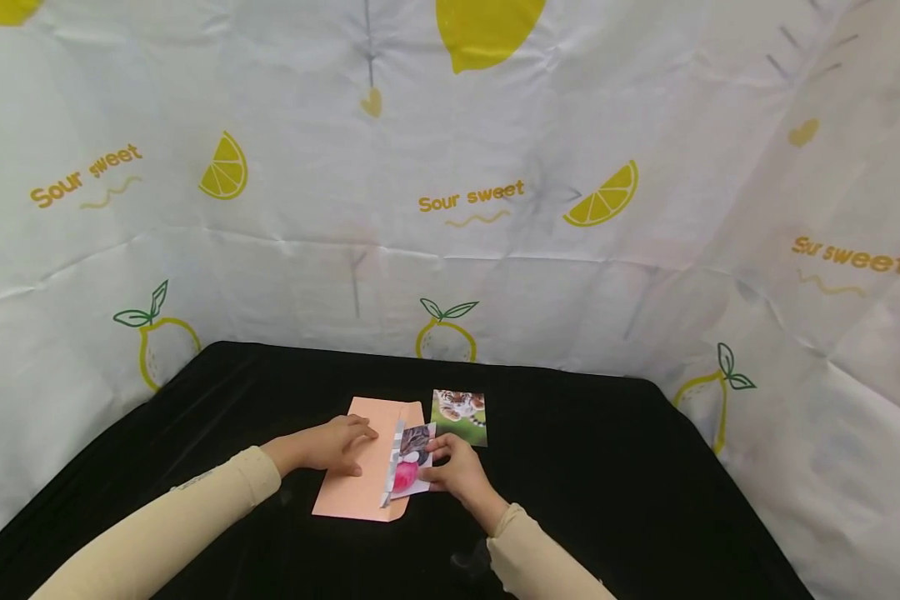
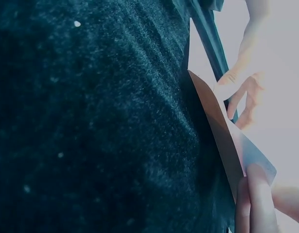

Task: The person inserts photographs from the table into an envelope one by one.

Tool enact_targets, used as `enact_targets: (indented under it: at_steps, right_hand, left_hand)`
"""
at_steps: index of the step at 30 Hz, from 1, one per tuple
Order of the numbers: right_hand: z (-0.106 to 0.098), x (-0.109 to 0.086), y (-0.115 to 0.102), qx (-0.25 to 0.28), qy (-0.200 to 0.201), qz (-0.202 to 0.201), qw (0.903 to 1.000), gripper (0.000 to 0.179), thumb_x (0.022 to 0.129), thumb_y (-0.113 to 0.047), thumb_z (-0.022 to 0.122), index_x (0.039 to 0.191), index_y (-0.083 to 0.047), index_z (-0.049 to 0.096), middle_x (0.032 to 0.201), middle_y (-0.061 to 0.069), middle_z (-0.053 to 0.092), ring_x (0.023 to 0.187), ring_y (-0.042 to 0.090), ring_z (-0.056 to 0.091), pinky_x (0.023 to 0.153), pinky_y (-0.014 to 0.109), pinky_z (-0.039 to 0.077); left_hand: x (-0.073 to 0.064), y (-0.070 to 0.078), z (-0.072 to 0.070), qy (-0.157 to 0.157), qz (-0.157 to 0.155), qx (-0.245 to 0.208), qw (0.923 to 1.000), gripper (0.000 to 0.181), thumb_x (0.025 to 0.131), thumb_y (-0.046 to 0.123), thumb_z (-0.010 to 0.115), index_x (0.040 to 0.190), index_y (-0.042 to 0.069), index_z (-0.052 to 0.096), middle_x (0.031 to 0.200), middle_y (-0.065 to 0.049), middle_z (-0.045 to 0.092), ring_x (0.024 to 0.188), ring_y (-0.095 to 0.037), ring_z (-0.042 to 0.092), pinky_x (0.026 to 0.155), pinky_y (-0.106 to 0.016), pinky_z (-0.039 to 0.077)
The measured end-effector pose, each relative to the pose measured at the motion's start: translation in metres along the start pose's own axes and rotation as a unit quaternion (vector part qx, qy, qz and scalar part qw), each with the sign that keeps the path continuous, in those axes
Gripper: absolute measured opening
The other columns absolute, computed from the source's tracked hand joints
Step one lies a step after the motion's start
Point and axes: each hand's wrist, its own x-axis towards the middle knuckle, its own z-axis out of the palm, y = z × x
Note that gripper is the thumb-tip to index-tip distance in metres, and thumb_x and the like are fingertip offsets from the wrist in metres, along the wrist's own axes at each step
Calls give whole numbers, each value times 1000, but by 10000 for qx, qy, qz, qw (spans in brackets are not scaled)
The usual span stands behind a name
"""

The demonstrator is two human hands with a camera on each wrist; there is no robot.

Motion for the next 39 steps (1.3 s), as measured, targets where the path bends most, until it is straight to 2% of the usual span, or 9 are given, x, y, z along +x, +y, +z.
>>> enact_targets:
  at_steps: [10, 16, 19, 25, 29, 34, 39]
  right_hand:
    - [7, 3, -5, -266, 97, -112, 9995, 38, 74, 11, 74, 107, 4, 55, 97, 14, 57, 70, 16, 60, 61, 32, 59]
    - [9, 0, -10, -126, 125, -239, 9996, 22, 91, 1, 61, 111, 8, 55, 99, 16, 58, 74, 15, 62, 66, 32, 59]
    - [10, 1, -13, -67, 147, -245, 9996, 20, 95, 0, 55, 113, 8, 56, 101, 16, 57, 77, 16, 62, 68, 31, 59]
    - [12, 4, -12, -297, 277, -94, 9991, 19, 94, 0, 55, 113, 5, 58, 101, 14, 56, 82, 17, 60, 67, 29, 58]
    - [14, 6, -11, -334, 345, -55, 9988, 19, 94, 3, 55, 112, 5, 59, 101, 14, 57, 85, 18, 60, 69, 32, 59]
    - [18, 9, -9, -260, 377, -54, 9989, 19, 92, 6, 56, 111, 6, 59, 98, 14, 57, 86, 18, 60, 71, 35, 59]
    - [20, 11, -6, -151, 376, -110, 9991, 27, 91, 8, 58, 117, 5, 55, 95, 14, 57, 82, 18, 61, 68, 36, 60]
  left_hand:
    - [3, -3, 3, 31, 20, 8, 10000, 56, 83, 34, 76, 133, 18, 56, 149, -11, 39, 139, -33, 34, 110, -50, 37]
    - [2, -3, 4, 4, 26, -62, 10000, 56, 84, 35, 75, 134, 19, 55, 151, -11, 37, 141, -34, 32, 110, -50, 36]
    - [3, -4, 3, 2, 19, -46, 10000, 57, 84, 35, 75, 134, 19, 55, 152, -12, 36, 142, -34, 30, 111, -50, 35]
    - [3, -4, 2, 5, 75, 8, 10000, 57, 84, 34, 75, 135, 18, 55, 151, -11, 37, 141, -33, 31, 111, -50, 36]
    - [3, -5, 2, 15, 69, -4, 10000, 56, 83, 34, 76, 134, 18, 56, 150, -11, 39, 140, -33, 32, 110, -50, 37]
    - [3, -6, 3, 28, 72, -4, 10000, 56, 83, 34, 76, 132, 18, 56, 149, -11, 39, 140, -33, 33, 109, -50, 37]
    - [4, -7, 4, 38, 107, -43, 9999, 55, 82, 33, 77, 132, 18, 57, 149, -11, 39, 140, -33, 32, 110, -50, 36]
